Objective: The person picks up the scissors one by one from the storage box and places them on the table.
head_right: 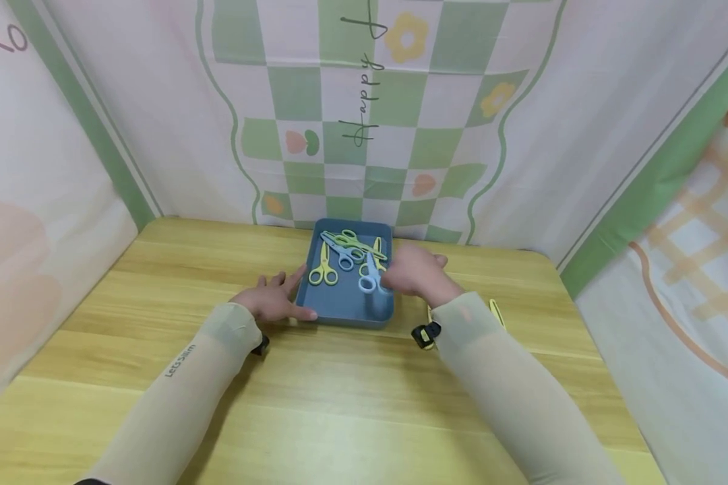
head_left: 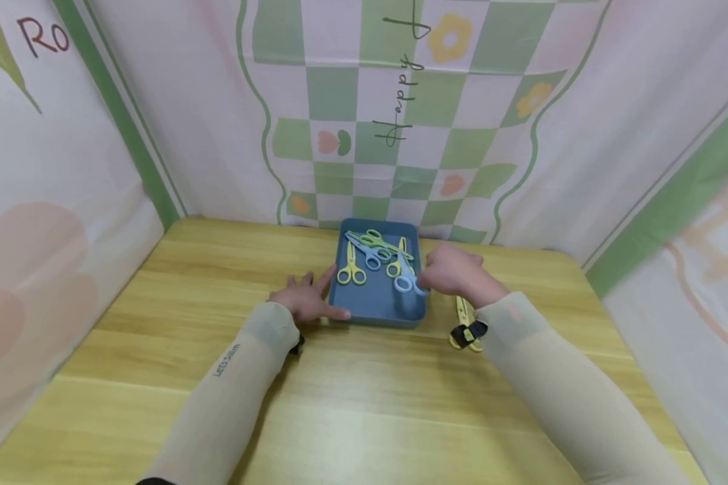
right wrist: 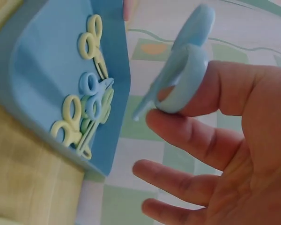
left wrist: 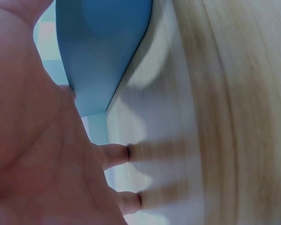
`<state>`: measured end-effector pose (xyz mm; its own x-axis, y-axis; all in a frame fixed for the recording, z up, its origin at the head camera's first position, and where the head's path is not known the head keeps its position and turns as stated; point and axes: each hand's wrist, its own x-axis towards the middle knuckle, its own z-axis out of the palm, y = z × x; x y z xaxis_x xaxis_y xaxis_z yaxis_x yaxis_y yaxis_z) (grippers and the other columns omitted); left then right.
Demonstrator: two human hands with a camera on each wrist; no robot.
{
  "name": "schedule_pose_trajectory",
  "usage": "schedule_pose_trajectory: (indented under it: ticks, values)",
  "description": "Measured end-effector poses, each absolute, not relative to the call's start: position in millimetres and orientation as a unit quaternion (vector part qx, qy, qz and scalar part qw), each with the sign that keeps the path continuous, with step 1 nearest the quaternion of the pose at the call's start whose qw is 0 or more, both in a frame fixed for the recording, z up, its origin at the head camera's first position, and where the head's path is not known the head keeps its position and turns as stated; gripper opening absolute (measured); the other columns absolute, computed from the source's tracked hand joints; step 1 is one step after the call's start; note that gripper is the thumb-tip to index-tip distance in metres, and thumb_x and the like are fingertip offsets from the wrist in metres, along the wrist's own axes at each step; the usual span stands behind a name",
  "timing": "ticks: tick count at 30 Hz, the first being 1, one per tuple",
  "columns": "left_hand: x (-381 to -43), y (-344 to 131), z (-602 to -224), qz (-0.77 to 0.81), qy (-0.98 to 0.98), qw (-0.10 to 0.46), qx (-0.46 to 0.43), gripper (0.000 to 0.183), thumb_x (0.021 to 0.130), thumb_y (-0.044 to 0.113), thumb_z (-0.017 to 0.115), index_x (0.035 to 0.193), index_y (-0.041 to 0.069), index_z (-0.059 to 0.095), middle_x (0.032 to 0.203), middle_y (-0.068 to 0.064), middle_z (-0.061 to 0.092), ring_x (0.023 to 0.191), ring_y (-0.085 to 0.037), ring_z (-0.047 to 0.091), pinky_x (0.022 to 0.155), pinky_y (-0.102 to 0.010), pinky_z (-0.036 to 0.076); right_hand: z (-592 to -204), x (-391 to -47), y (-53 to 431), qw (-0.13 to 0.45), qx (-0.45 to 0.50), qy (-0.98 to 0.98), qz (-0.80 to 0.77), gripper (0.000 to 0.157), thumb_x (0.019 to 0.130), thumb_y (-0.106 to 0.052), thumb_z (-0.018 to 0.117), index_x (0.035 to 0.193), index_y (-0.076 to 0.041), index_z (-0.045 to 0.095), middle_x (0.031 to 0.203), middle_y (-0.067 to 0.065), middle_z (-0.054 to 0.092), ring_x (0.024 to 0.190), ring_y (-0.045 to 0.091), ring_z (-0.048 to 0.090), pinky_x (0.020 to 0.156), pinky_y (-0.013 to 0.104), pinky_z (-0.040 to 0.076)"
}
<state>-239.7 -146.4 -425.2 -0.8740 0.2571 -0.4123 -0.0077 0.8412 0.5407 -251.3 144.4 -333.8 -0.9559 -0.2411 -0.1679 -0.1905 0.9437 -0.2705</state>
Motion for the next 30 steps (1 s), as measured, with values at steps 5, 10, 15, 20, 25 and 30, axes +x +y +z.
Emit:
schedule_pose_trajectory:
  ticks: [5, 10, 15, 20, 25, 30]
  values:
    - [-239.3, -145.8, -424.8, 0.278, 0.927, 0.244, 0.07, 0.112, 0.074, 0.076, 0.069, 0.156, 0.05, -0.002, 0.165, -0.014, -0.002, 0.144, -0.051, -0.011, 0.103, -0.078, -0.001, -338.8, -236.0, 160.0, 0.066, -0.095, 0.984, -0.137, 0.026, 0.072, -0.015, 0.061, 0.049, -0.012, 0.049, 0.116, 0.013, 0.068, 0.102, 0.034, 0.059, 0.088, 0.075, 0.025]
    - [-239.2, -146.1, -423.8, 0.281, 0.925, 0.248, 0.064, 0.112, 0.074, 0.075, 0.069, 0.156, 0.05, -0.002, 0.165, -0.014, -0.004, 0.144, -0.05, -0.013, 0.103, -0.077, -0.002, -343.4, -225.2, 173.6, 0.035, -0.082, 0.987, -0.137, 0.026, 0.074, -0.015, 0.061, 0.049, -0.012, 0.054, 0.136, 0.018, 0.059, 0.127, 0.042, 0.046, 0.092, 0.072, 0.02]
    - [-239.6, -146.7, -424.1, 0.282, 0.924, 0.25, 0.064, 0.112, 0.074, 0.075, 0.069, 0.156, 0.05, -0.003, 0.165, -0.013, -0.004, 0.143, -0.05, -0.014, 0.103, -0.077, -0.004, -347.1, -215.3, 185.7, 0.027, -0.074, 0.988, -0.135, 0.028, 0.075, -0.015, 0.063, 0.049, -0.011, 0.053, 0.131, 0.018, 0.062, 0.126, 0.042, 0.046, 0.091, 0.072, 0.018]
    - [-239.0, -148.0, -425.1, 0.278, 0.925, 0.252, 0.064, 0.113, 0.073, 0.076, 0.069, 0.156, 0.05, -0.004, 0.165, -0.013, -0.005, 0.143, -0.05, -0.014, 0.103, -0.078, -0.003, -359.7, -207.8, 192.9, 0.039, -0.075, 0.989, -0.118, 0.031, 0.077, -0.018, 0.063, 0.049, -0.012, 0.051, 0.13, 0.02, 0.062, 0.124, 0.043, 0.048, 0.089, 0.072, 0.021]
    - [-239.1, -147.7, -423.8, 0.282, 0.924, 0.25, 0.064, 0.112, 0.074, 0.075, 0.069, 0.156, 0.05, -0.003, 0.165, -0.014, -0.004, 0.143, -0.05, -0.014, 0.103, -0.077, -0.004, -377.3, -204.1, 194.8, 0.051, -0.078, 0.991, -0.096, 0.028, 0.074, -0.016, 0.06, 0.048, -0.013, 0.05, 0.112, 0.014, 0.07, 0.109, 0.039, 0.056, 0.083, 0.068, 0.028]
    - [-239.7, -146.6, -423.1, 0.281, 0.924, 0.249, 0.067, 0.111, 0.076, 0.074, 0.069, 0.156, 0.049, -0.003, 0.165, -0.014, -0.005, 0.143, -0.05, -0.014, 0.103, -0.077, -0.004, -389.3, -201.5, 189.4, 0.062, -0.08, 0.991, -0.091, 0.022, 0.068, -0.015, 0.061, 0.049, -0.014, 0.049, 0.071, 0.0, 0.057, 0.077, 0.028, 0.051, 0.074, 0.057, 0.03]
